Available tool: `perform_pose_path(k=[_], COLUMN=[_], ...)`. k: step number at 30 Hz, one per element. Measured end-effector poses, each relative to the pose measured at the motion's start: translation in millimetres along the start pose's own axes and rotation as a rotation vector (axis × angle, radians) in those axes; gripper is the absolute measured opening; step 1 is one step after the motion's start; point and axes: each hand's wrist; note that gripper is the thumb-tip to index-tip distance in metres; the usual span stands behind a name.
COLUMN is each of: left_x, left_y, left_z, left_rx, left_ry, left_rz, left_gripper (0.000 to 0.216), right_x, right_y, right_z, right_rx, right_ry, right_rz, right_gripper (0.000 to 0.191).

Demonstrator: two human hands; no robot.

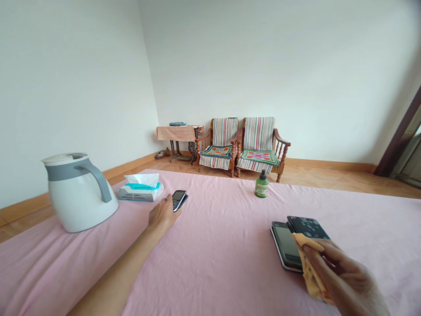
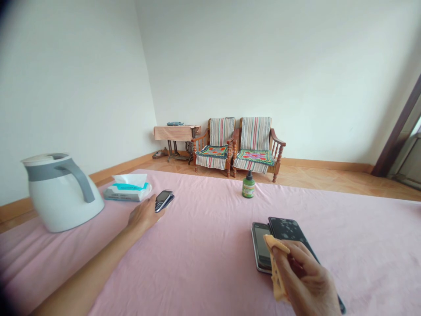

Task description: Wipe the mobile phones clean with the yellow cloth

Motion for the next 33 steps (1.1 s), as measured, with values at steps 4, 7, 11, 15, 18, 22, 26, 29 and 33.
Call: perform_pose_path(k=[4, 7, 11, 15, 18, 22, 26, 29, 33], left_x=[0.8, 1.4, -0.7, -2.8, -3.4, -3.8, -5.2, -6.7, -1.7], left_y=[2.9, 4.1, 2.4, 0.1, -0.4, -0.2, -0.6, -1.1, 0.8], left_z=[1.0, 2.2, 1.7, 1.5, 3.2, 4.6, 4.1, 3.6, 3.4], left_rx=[-0.026, -0.042, -0.05, -0.041, -0.021, 0.008, 0.023, 0.026, 0.018], left_ry=[-0.007, -0.011, -0.018, -0.029, -0.035, -0.031, -0.014, -0.008, -0.005], left_rz=[0.056, 0.095, 0.095, 0.077, 0.068, 0.068, 0.078, 0.086, 0.117], left_gripper=[0.068, 0.074, 0.064, 0.059, 0.056, 0.057, 0.057, 0.058, 0.064], right_x=[2.4, 1.2, -1.1, -0.8, 0.6, 1.6, -0.3, -1.4, 0.4], right_y=[-2.1, -2.4, -2.0, -2.7, -4.1, -4.4, -2.0, -0.5, -0.6], right_z=[8.8, 10.1, 6.6, 5.9, 9.1, 11.5, 8.7, 7.0, 5.3], right_rx=[0.055, 0.076, 0.085, 0.083, 0.082, 0.081, 0.093, 0.103, 0.115], right_ry=[0.031, 0.039, 0.042, 0.023, 0.022, 0.032, 0.025, 0.005, 0.0], right_rz=[-0.049, -0.045, -0.03, -0.019, -0.028, -0.044, -0.036, -0.042, -0.015], right_gripper=[0.039, 0.037, 0.037, 0.035, 0.035, 0.035, 0.034, 0.033, 0.032])
Point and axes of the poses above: each hand's wrist, its own y-axis away from the middle knuckle, its own x-axis out of the back of the hand, z = x × y, and after that the axes turned 3 degrees about -x, right-handed
